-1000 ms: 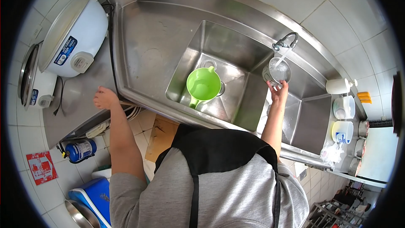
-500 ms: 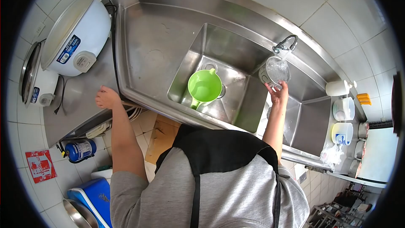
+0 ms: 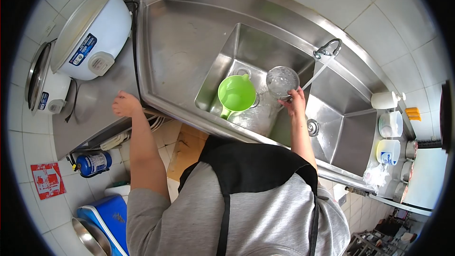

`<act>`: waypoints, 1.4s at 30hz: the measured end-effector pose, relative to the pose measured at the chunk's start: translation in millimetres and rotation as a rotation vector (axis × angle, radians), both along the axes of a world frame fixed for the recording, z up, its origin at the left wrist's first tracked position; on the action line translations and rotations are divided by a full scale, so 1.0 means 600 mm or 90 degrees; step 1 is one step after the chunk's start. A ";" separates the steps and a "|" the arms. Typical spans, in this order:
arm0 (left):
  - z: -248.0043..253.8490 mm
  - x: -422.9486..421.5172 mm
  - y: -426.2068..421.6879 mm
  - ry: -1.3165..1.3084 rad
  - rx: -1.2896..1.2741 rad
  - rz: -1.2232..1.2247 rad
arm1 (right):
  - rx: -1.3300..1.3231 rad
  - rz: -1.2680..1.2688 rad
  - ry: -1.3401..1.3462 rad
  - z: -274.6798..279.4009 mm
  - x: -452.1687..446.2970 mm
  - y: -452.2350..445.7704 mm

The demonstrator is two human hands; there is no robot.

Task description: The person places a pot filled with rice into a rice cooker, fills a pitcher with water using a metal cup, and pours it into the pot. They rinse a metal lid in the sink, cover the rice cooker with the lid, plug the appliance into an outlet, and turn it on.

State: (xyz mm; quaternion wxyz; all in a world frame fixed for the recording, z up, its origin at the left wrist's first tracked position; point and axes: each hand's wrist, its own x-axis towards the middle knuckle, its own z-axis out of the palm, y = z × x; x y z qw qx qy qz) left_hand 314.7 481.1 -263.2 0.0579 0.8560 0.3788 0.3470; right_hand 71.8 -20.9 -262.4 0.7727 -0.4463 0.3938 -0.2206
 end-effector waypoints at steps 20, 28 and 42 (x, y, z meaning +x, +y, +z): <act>-0.005 0.000 0.003 -0.032 -0.036 -0.048 | -1.121 0.167 0.004 0.094 0.054 0.140; -0.014 0.003 0.009 -0.026 0.001 -0.039 | -0.702 -0.127 0.024 0.114 0.061 0.078; -0.009 0.004 0.007 -0.011 -0.018 -0.034 | 0.138 -0.302 -0.153 0.026 -0.021 -0.142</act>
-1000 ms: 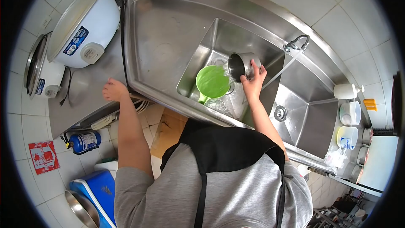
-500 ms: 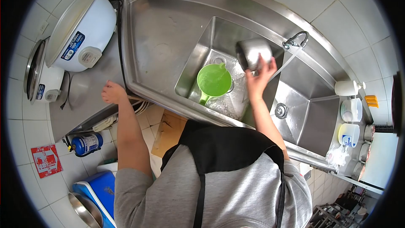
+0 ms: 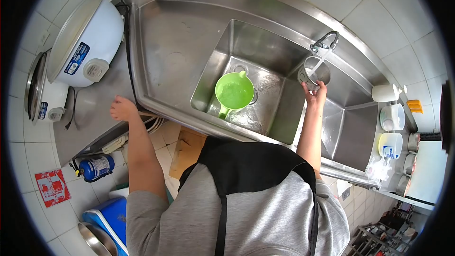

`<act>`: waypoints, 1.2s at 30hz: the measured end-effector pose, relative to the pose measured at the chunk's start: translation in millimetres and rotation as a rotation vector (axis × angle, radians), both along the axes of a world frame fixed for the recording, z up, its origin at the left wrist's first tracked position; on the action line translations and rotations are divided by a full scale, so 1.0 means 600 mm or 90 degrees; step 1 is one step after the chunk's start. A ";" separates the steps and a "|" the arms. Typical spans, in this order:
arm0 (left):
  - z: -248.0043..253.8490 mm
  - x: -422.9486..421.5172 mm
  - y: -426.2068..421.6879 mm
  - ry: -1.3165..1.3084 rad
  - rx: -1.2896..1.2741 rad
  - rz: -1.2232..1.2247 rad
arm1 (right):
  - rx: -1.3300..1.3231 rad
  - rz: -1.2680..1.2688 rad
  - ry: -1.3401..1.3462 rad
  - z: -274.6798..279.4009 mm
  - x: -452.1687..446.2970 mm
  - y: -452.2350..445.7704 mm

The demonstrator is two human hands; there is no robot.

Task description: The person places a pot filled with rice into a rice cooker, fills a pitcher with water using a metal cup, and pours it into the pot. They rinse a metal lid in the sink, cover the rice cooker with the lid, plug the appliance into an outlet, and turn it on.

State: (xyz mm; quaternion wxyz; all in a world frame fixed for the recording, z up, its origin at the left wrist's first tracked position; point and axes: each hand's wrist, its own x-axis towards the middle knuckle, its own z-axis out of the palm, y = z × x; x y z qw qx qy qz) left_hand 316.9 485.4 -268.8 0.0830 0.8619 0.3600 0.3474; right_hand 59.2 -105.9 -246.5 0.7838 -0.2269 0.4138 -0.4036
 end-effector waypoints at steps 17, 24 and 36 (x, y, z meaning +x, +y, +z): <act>0.007 -0.006 -0.003 -0.011 -0.035 -0.019 | 0.007 0.026 -0.003 -0.018 -0.006 -0.009; 0.014 -0.010 -0.009 -0.012 -0.013 -0.019 | 0.048 0.012 -0.004 -0.031 -0.006 -0.020; 0.003 -0.003 -0.005 -0.029 0.061 0.019 | 0.073 0.005 0.016 -0.030 -0.009 -0.026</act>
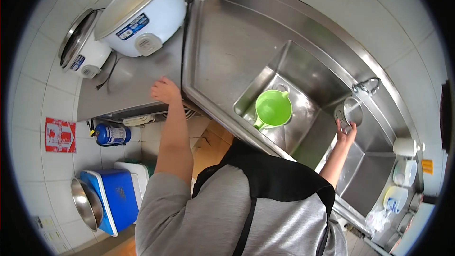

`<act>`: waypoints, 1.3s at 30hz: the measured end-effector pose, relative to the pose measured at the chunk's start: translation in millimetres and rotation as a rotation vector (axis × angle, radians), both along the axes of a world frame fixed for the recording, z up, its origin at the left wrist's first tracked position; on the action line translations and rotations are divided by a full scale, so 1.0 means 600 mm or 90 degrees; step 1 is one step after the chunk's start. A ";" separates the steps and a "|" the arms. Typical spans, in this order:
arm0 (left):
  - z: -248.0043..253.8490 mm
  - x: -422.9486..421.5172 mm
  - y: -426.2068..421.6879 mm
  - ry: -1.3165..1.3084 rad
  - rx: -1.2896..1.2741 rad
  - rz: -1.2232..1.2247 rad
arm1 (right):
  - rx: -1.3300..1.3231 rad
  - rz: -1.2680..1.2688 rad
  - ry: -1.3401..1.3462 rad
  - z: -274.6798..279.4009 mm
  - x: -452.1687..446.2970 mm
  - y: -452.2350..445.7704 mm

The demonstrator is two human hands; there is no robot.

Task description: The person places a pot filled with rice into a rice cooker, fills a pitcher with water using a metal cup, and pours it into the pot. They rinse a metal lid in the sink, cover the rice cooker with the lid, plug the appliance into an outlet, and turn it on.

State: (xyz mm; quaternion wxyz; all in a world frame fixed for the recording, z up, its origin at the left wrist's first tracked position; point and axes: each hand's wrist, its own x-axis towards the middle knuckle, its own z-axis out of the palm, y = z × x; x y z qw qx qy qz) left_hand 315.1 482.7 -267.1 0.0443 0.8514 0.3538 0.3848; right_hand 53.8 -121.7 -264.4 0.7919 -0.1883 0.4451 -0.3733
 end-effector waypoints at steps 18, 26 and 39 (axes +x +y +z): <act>-0.012 0.006 0.012 0.075 0.004 0.006 | 0.026 -0.028 -0.036 -0.031 -0.005 -0.015; 0.005 -0.003 0.002 0.042 -0.067 -0.024 | -0.021 -0.005 -0.051 -0.011 -0.002 0.007; 0.003 -0.004 0.003 0.025 -0.091 -0.033 | -0.042 -0.008 -0.051 -0.003 -0.002 0.015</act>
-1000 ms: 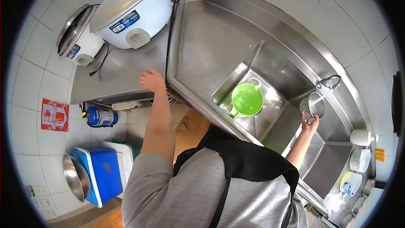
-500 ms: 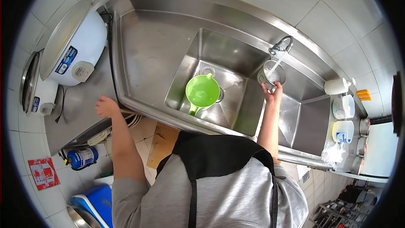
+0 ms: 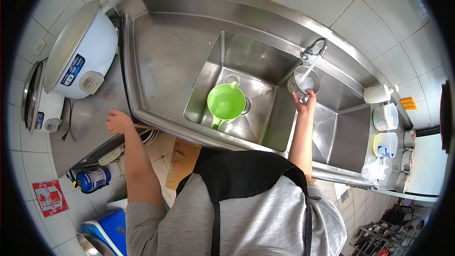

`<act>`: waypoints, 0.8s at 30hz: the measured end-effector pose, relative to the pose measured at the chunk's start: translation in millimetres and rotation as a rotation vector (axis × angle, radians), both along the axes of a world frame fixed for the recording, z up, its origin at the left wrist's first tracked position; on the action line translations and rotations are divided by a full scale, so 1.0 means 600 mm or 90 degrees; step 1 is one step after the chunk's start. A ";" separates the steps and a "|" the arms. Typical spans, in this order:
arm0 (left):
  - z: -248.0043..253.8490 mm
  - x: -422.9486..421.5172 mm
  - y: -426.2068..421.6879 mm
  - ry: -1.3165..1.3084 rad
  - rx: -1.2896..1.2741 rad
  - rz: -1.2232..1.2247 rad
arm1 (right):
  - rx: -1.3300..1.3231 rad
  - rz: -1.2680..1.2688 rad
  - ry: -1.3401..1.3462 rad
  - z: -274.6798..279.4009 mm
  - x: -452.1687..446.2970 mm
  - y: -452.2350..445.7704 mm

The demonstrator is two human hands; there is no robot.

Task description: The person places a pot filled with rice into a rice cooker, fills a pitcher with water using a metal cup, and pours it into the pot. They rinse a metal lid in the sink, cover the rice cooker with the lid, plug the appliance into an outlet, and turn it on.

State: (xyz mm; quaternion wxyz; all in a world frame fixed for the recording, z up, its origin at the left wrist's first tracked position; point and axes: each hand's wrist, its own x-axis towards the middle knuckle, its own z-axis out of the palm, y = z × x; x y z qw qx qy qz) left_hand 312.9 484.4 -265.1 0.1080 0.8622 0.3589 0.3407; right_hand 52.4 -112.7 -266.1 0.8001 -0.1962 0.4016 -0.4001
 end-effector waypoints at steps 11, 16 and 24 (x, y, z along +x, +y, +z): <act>0.007 -0.003 -0.005 0.003 -0.006 -0.001 | 0.024 -0.006 -0.016 -0.010 -0.003 -0.012; 0.007 -0.002 -0.004 0.009 -0.005 0.001 | 0.022 0.008 0.010 0.010 -0.004 -0.002; 0.001 -0.001 -0.002 0.000 0.016 0.002 | 0.030 0.009 0.016 0.022 0.000 0.004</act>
